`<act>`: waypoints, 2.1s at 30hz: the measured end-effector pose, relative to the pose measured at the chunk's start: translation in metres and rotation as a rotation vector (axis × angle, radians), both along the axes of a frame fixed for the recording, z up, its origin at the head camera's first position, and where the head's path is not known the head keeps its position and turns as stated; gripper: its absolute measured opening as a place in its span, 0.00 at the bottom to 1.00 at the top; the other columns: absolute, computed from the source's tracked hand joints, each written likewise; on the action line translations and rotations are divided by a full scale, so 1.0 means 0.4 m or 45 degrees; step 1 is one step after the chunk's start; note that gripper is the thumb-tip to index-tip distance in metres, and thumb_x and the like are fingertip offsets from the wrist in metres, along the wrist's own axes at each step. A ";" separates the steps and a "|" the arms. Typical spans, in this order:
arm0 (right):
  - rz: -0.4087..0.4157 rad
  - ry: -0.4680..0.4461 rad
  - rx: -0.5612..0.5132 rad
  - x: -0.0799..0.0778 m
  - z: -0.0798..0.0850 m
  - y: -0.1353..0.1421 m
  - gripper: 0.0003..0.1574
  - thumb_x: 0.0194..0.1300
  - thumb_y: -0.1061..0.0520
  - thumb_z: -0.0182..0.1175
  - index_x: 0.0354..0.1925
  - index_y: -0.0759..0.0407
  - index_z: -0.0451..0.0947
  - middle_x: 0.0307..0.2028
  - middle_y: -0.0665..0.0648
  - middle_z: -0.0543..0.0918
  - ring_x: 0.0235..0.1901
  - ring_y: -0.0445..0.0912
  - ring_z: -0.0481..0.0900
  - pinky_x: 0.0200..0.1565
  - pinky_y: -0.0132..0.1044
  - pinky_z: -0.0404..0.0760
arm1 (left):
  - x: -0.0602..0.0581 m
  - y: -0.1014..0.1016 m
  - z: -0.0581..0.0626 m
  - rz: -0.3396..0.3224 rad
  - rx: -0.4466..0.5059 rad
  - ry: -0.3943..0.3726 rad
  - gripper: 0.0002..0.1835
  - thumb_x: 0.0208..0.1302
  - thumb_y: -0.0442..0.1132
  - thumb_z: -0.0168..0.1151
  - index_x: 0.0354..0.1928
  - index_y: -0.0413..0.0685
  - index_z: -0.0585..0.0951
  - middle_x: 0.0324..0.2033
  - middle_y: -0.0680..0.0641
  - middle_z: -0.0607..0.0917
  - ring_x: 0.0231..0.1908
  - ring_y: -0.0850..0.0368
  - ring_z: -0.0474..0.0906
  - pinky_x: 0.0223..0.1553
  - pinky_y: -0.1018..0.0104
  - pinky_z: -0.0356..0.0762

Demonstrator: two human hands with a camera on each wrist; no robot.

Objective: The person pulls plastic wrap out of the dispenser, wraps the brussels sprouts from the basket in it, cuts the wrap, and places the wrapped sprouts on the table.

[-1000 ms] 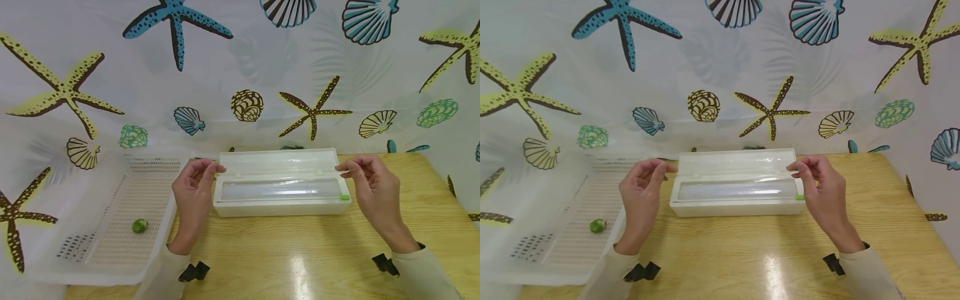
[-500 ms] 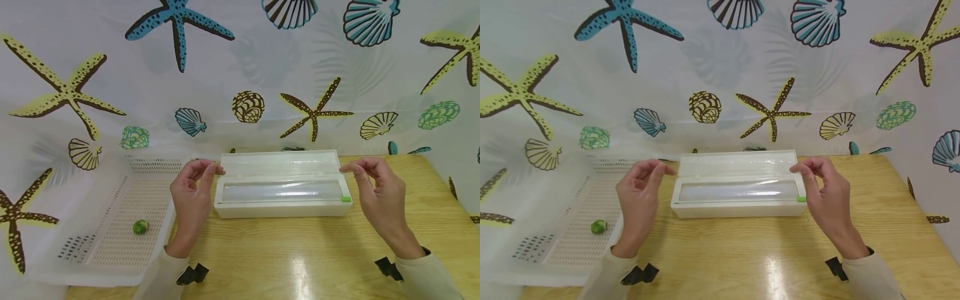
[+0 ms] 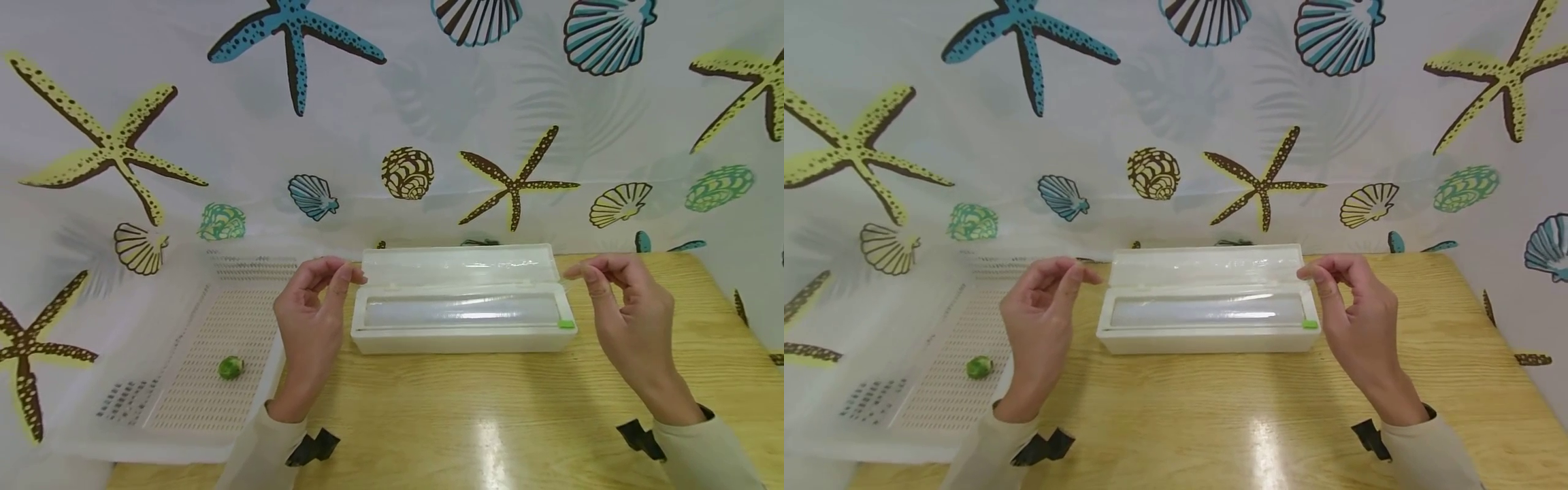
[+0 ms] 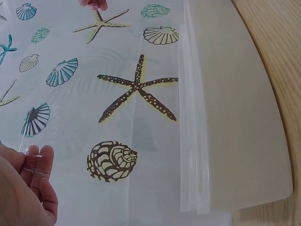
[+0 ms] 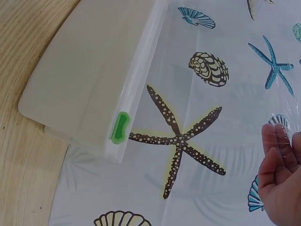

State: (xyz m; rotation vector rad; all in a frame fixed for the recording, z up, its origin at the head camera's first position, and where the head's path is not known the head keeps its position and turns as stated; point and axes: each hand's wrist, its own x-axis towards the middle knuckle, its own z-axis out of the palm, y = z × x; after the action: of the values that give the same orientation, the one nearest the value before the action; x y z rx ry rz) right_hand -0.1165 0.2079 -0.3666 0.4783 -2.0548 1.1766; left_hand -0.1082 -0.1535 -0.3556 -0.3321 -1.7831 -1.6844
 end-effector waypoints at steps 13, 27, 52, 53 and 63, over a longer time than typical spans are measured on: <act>0.025 0.073 -0.014 0.002 0.016 0.008 0.05 0.79 0.71 0.61 0.45 0.78 0.78 0.42 0.50 0.89 0.39 0.35 0.78 0.44 0.29 0.70 | 0.016 0.005 0.017 0.032 -0.019 0.032 0.05 0.77 0.25 0.65 0.48 0.25 0.83 0.36 0.38 0.90 0.42 0.50 0.87 0.56 0.62 0.80; 0.046 0.054 -0.065 0.032 0.038 0.009 0.04 0.78 0.73 0.61 0.46 0.78 0.79 0.45 0.44 0.88 0.43 0.36 0.83 0.52 0.29 0.76 | 0.037 -0.001 0.034 0.020 -0.074 0.050 0.07 0.78 0.27 0.65 0.49 0.25 0.81 0.38 0.43 0.91 0.42 0.49 0.88 0.51 0.64 0.81; 0.223 0.073 -0.020 0.123 0.010 0.032 0.18 0.84 0.61 0.60 0.46 0.80 0.77 0.43 0.53 0.89 0.45 0.37 0.88 0.50 0.24 0.83 | 0.088 -0.018 0.049 -0.103 -0.023 0.038 0.06 0.78 0.26 0.65 0.46 0.25 0.82 0.35 0.38 0.91 0.39 0.52 0.91 0.49 0.65 0.86; 0.225 0.077 -0.009 0.130 0.005 0.035 0.20 0.84 0.58 0.59 0.45 0.80 0.77 0.43 0.53 0.89 0.46 0.37 0.88 0.50 0.24 0.82 | 0.090 -0.020 0.047 -0.111 -0.032 0.033 0.06 0.78 0.26 0.65 0.46 0.25 0.82 0.35 0.39 0.91 0.38 0.52 0.91 0.49 0.65 0.86; 0.244 0.109 0.101 0.185 -0.039 0.043 0.29 0.86 0.47 0.56 0.43 0.77 0.77 0.42 0.59 0.87 0.48 0.36 0.86 0.50 0.21 0.80 | 0.126 -0.038 0.028 -0.218 -0.055 0.052 0.05 0.75 0.19 0.62 0.48 0.25 0.83 0.36 0.39 0.91 0.38 0.53 0.91 0.29 0.74 0.72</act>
State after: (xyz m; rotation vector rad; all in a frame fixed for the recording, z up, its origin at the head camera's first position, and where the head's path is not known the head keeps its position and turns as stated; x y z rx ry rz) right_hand -0.0423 0.2252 -0.3822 0.7652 -2.0218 1.1657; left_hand -0.0580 -0.1688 -0.3446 -0.5484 -1.8060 -1.7445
